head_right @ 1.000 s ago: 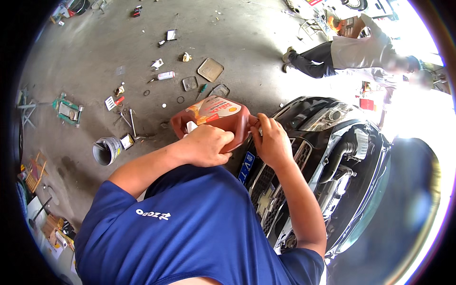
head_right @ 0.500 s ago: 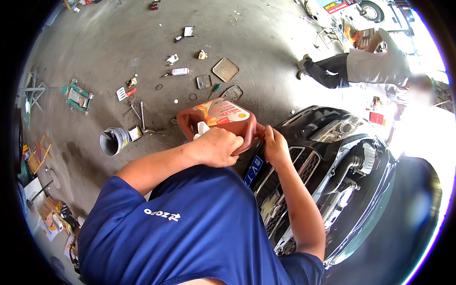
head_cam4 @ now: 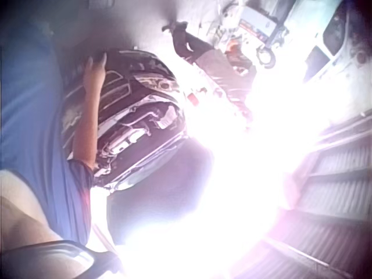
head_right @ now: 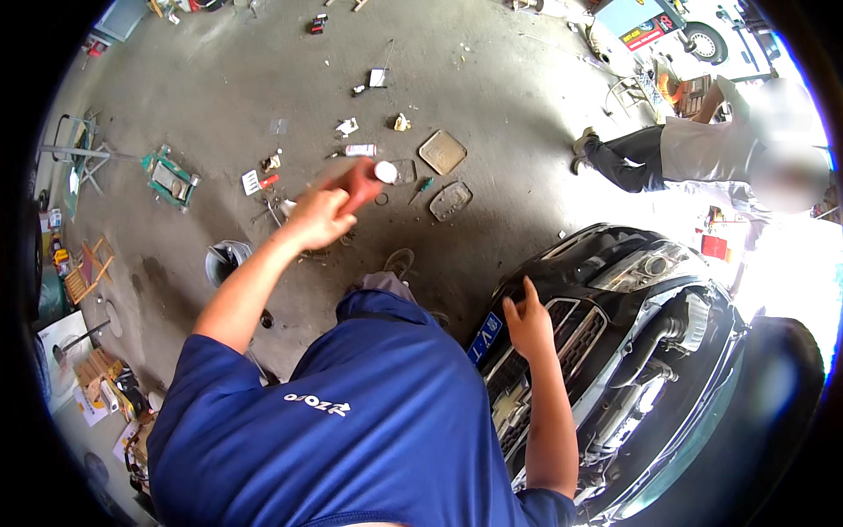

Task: The person pours engine oil from a red container into the engine of a car with the hood open. They then use a dipstick to check the oil level, wiping it with a paper towel between checks. Finally, they close the oil cap and enter the car to start the engine.

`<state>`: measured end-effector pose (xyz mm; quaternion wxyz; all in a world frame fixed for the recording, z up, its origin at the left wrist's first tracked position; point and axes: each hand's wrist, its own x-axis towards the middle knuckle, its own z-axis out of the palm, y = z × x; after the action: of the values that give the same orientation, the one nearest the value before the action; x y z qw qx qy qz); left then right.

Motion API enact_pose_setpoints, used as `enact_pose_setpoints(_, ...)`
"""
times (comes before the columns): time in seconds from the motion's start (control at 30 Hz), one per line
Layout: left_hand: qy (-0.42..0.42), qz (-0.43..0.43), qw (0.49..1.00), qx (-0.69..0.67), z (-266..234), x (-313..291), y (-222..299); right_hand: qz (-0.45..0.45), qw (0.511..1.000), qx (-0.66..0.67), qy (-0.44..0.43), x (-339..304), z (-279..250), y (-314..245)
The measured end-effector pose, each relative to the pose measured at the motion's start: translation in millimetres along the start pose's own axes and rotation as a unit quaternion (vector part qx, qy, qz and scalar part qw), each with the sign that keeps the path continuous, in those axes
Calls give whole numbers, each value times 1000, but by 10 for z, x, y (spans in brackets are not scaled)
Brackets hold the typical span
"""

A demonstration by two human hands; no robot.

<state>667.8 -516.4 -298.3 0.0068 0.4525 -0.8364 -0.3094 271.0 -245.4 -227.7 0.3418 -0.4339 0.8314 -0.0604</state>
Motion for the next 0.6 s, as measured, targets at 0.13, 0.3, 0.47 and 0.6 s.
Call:
enact_pose_setpoints(0.13,161,-86,974,132,70,117,-1177,55,998,42,1,-323,283,634)
enact_pose_setpoints(0.3,46,-183,982,9,643,572,-981,123,981,148,12,-745,706,1233)
enact_pose_setpoints(0.47,-69,-5,961,-266,1815,746,858,137,954,264,20,-1148,668,1178)
enact_pose_setpoints(0.6,-350,65,830,-430,1916,254,3167,109,889,443,45,-1482,363,1236)
